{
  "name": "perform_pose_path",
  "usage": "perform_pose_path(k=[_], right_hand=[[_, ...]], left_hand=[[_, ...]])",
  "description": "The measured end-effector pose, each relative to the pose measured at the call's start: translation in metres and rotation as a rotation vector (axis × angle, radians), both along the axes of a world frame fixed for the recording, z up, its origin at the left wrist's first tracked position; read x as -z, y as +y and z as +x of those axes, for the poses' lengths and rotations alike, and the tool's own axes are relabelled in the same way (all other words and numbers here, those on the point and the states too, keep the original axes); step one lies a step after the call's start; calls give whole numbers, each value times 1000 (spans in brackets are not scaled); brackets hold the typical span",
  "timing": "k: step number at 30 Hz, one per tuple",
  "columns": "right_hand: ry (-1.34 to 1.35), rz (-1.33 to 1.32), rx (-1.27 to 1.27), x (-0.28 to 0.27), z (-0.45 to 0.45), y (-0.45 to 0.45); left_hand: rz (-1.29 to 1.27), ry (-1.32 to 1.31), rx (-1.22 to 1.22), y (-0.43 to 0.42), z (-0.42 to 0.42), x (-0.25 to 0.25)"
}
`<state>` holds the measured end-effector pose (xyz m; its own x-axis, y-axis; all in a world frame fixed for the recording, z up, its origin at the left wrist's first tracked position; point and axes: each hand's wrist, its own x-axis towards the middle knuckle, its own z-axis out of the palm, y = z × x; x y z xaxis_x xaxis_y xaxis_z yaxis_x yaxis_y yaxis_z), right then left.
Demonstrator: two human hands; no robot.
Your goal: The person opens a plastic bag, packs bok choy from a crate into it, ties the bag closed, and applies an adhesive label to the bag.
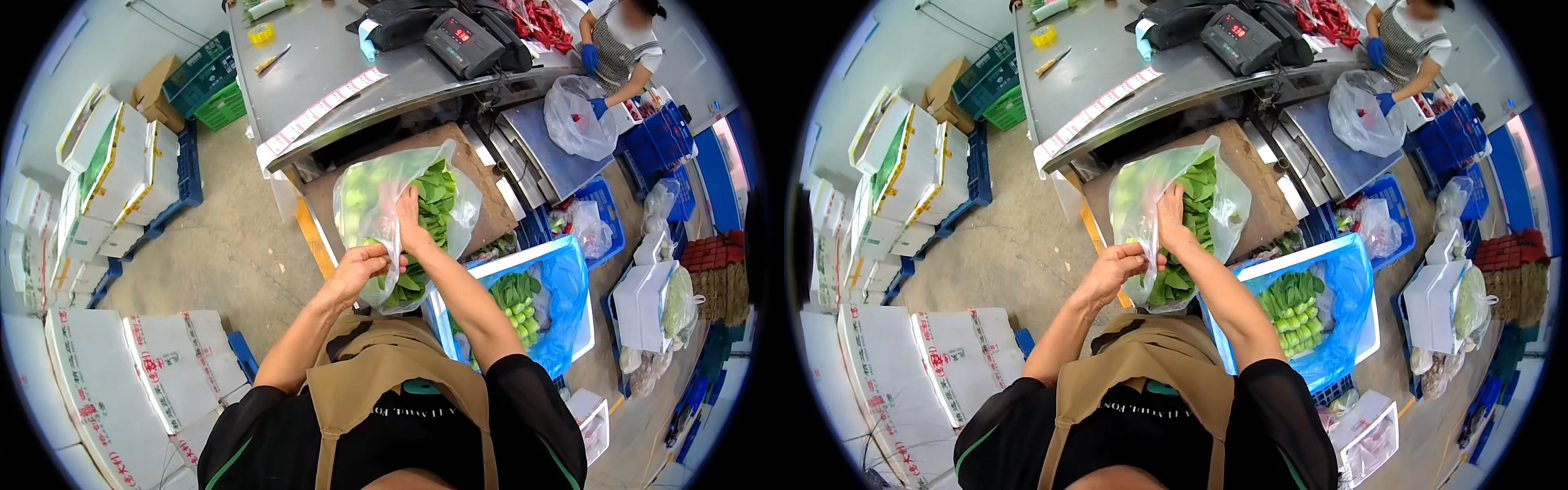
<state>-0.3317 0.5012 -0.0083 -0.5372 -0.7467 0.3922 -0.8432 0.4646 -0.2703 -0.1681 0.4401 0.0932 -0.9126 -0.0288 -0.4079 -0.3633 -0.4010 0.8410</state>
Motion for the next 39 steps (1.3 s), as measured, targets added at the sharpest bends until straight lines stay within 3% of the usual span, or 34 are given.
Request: perform_pose_path(k=[4, 6, 9, 10, 11, 13, 16, 18, 20, 23, 25, 26, 27, 32, 35, 38, 39], right_hand=[[-257, -29, 35, 22, -6, -3], [-416, 26, 44, -8, 0, 3], [-282, -22, 86, -44, 13, 37], [-290, -148, 118, -58, 22, 60], [-364, -75, 196, -85, 33, 83], [-471, -178, 231, -126, 52, 139], [-686, -20, 329, -167, 67, 219], [-736, 169, 511, -158, 72, 265], [-413, 441, 767, -143, 85, 279], [-209, 147, 448, -117, 84, 248], [-586, -137, 216, -98, 85, 189], [-654, -248, 139, -92, 87, 154], [-624, -239, 92, -73, 87, 124], [-808, 409, 7, -23, 73, 39], [-706, 504, -96, -27, 57, 30], [-614, 522, -267, -74, 35, 23], [-427, 448, -312, -85, 31, 25]], left_hand=[[11, -37, -29, 6, 3, 15], [11, -32, -16, 6, 4, 14], [86, -59, -76, 1, 6, 1], [126, -76, -112, -3, 7, -2], [163, -46, -154, -9, 8, 3], [155, -52, -205, -15, 6, 2], [176, -82, -199, -15, 6, 3], [252, -67, -173, -16, 5, 4], [380, -19, -149, -18, 7, 5], [512, 64, -169, -23, 7, -5], [490, 61, -171, -27, 6, -17], [477, 60, -169, -28, 6, -22], [440, 58, -175, -29, 5, -25], [311, 23, -208, -31, 9, -33], [331, 36, -243, -37, 10, -30], [332, 68, -285, -41, 10, -32], [322, 78, -303, -42, 9, -33]])
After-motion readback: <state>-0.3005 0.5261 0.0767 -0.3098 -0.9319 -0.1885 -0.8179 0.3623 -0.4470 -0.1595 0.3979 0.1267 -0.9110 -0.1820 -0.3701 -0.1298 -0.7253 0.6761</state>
